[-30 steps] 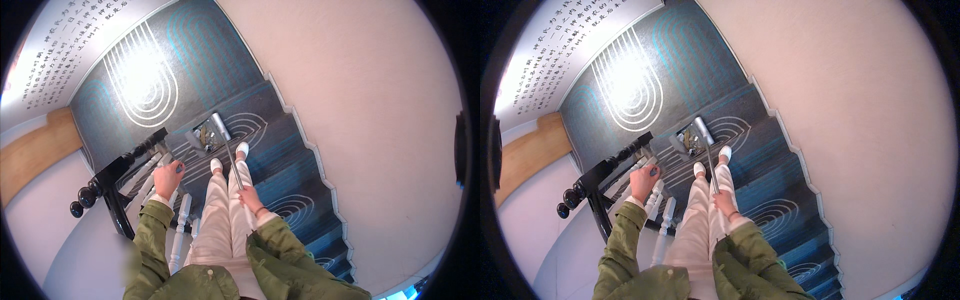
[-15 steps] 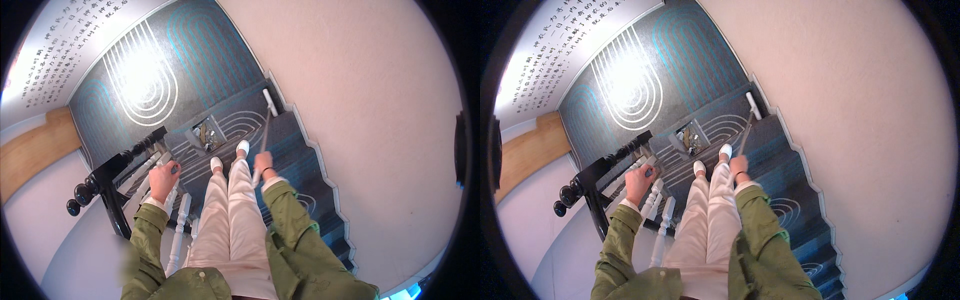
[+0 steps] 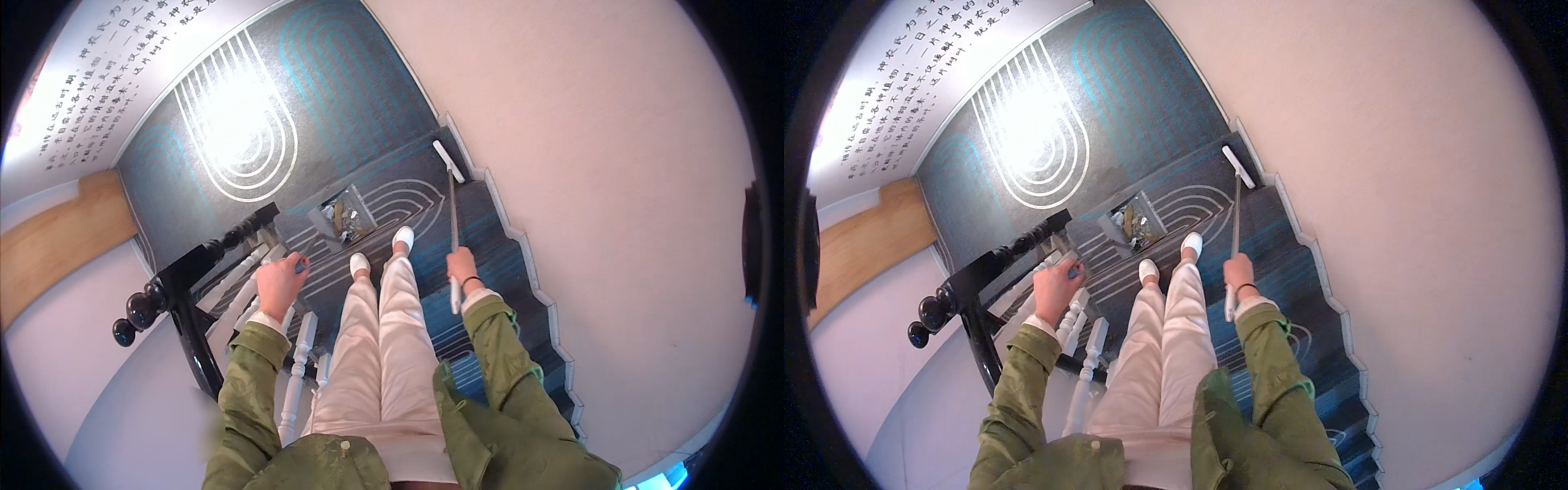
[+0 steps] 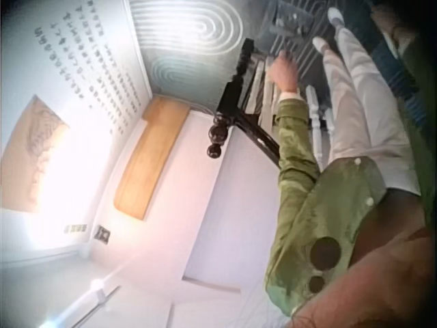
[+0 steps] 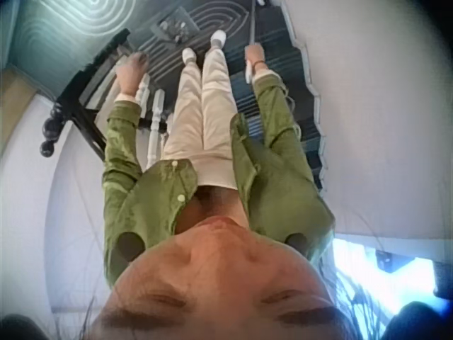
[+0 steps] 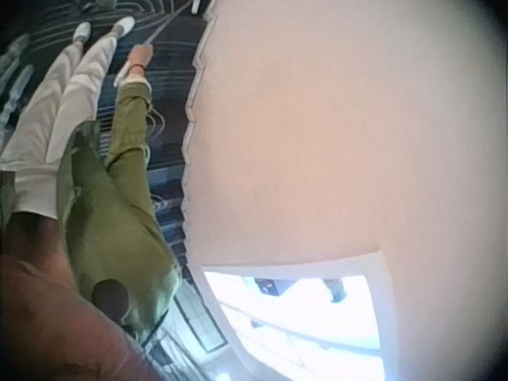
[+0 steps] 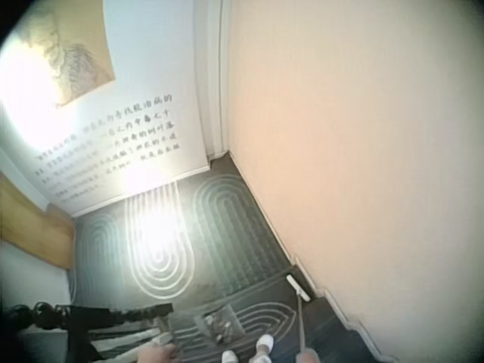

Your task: The person sweeps debris on carpeted stairs into a dustpan using a handheld brush.

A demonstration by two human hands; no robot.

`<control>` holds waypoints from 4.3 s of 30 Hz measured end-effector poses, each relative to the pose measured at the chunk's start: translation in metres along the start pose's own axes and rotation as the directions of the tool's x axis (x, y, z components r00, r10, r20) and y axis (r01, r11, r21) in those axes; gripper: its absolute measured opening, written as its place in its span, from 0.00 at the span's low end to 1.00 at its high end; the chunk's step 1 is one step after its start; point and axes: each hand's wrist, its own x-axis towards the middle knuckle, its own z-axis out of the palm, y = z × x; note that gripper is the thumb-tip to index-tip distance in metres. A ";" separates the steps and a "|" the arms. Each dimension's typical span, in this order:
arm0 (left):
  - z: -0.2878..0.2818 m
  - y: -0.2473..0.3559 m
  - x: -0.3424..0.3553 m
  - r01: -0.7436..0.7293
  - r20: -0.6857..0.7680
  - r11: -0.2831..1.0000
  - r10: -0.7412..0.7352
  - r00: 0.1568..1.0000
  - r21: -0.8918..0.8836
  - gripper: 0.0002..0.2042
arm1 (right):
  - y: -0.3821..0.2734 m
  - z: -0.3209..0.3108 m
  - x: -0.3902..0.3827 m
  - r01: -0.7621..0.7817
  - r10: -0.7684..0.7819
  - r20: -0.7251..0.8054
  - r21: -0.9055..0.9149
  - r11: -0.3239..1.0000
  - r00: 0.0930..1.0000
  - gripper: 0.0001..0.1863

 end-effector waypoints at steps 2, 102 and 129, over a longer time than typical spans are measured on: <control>0.000 0.007 0.005 0.011 0.007 1.000 -0.011 1.000 -0.002 0.07 | 0.003 0.053 -0.010 0.285 -0.301 0.033 -0.431 0.856 0.953 0.10; -0.025 -0.146 0.076 0.340 -0.333 0.672 -0.664 0.669 -0.658 0.05 | -0.218 0.062 0.291 -0.263 0.228 0.208 0.162 0.951 0.951 0.12; -0.034 -0.206 0.222 0.275 -0.082 0.940 -0.296 0.952 -0.203 0.06 | -0.237 0.022 0.371 0.180 -0.180 0.028 -0.285 0.941 0.983 0.18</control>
